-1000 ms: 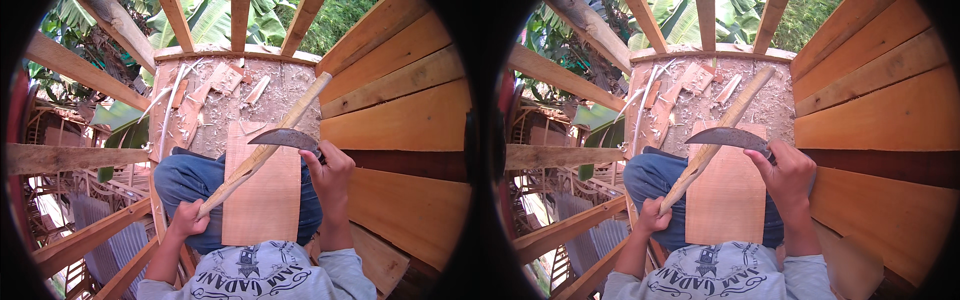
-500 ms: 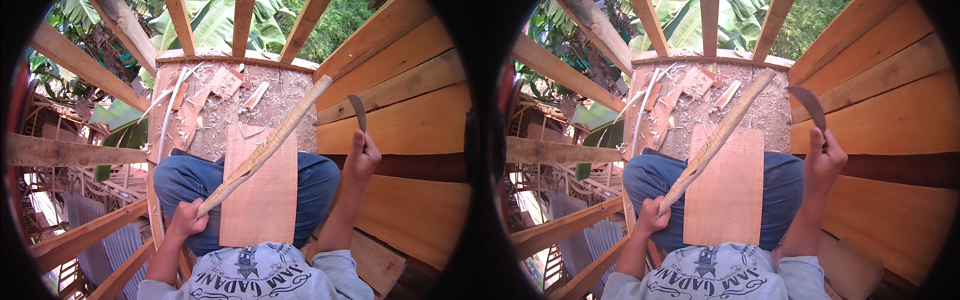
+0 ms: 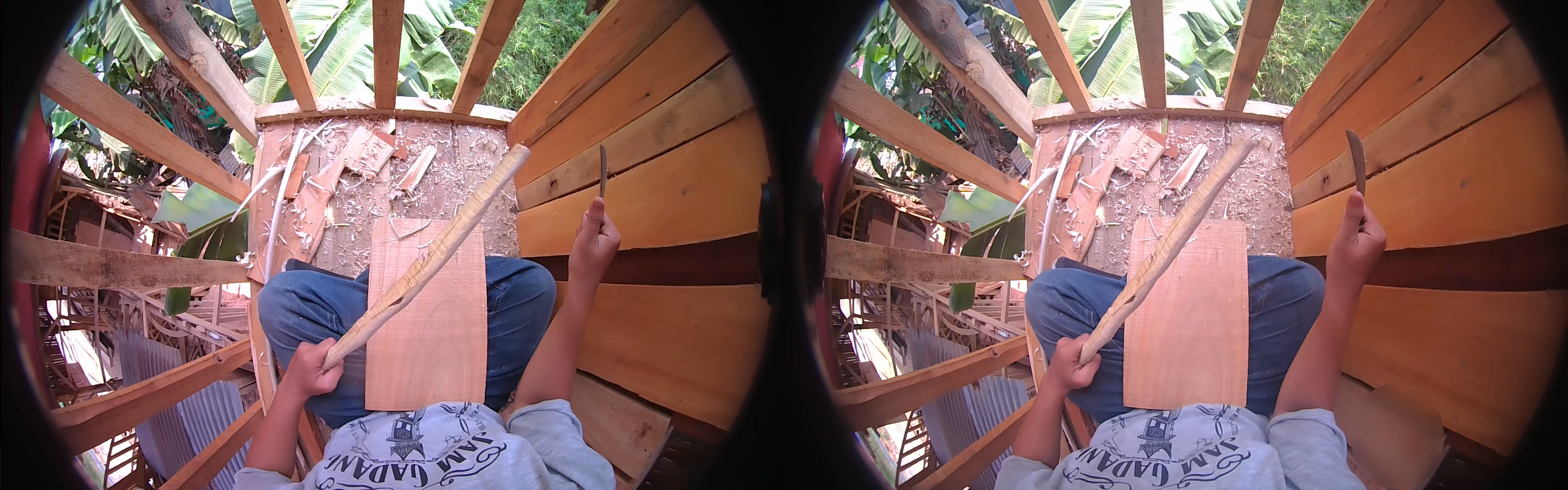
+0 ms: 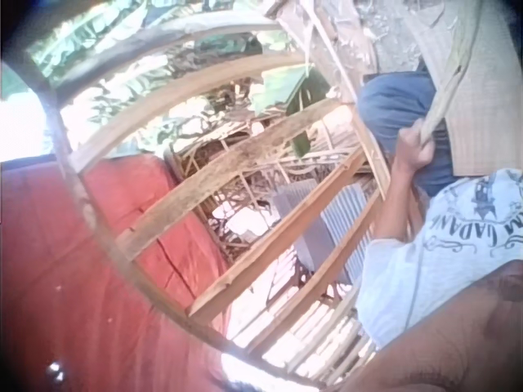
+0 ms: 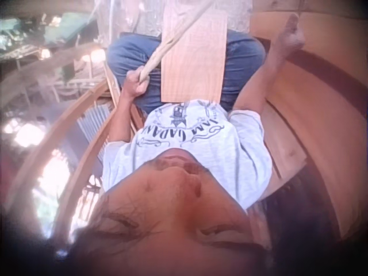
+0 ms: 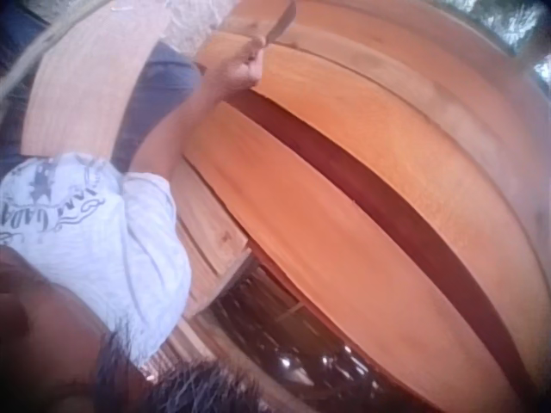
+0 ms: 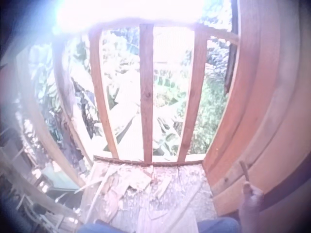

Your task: The person sits cross-legged on a wooden platform and uses a curved knife to shave and shape a long, thin piece of wood. They hold the wood against a flat board on their lap and repeatedly scrape the surface to remove thin layers, refining the wood's shape.

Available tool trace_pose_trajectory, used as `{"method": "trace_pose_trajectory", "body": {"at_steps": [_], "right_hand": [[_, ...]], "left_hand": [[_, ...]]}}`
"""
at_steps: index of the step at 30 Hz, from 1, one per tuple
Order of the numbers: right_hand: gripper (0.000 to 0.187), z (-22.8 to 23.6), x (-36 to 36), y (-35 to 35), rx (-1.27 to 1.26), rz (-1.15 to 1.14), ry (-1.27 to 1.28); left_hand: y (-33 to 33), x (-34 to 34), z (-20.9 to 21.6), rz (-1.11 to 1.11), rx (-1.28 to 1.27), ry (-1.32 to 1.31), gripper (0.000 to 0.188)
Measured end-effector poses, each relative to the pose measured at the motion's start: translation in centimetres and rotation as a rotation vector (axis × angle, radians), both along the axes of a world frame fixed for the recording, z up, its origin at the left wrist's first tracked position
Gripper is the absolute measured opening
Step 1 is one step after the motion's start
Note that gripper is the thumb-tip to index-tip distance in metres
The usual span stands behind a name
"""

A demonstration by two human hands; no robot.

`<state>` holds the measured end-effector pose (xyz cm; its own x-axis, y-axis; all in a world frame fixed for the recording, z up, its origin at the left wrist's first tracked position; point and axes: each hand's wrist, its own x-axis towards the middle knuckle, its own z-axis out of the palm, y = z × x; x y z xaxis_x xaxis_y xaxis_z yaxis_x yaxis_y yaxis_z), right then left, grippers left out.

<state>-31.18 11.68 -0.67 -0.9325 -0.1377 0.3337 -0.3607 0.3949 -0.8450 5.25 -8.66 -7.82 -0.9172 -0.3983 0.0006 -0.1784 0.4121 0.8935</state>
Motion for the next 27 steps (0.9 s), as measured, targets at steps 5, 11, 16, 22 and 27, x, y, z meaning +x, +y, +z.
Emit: {"method": "trace_pose_trajectory", "body": {"at_steps": [5,11,16,22,27], "right_hand": [[0.055,-3.9,5.5,0.3,-0.134,0.291,-0.346],[0.041,-3.9,11.0,-1.9,-0.824,0.569,-0.917],[0.031,-3.4,12.0,-1.6,-0.627,0.608,-1.046],[0.029,-5.4,16.6,-1.4,-0.467,0.658,-1.224],[0.029,-5.4,18.7,-1.5,-0.467,0.666,-1.357]], "left_hand": [[-0.5,-0.4,1.8,0.019,0.204,-0.175,0.009],[0.1,-0.5,4.4,-0.243,0.279,-0.423,0.02],[1.0,2.0,5.9,-0.386,0.269,-0.711,0.029],[3.2,1.5,6.6,-0.244,0.109,-0.599,0.051],[4.8,-2.4,5.3,-0.172,0.05,-0.324,0.054]]}}
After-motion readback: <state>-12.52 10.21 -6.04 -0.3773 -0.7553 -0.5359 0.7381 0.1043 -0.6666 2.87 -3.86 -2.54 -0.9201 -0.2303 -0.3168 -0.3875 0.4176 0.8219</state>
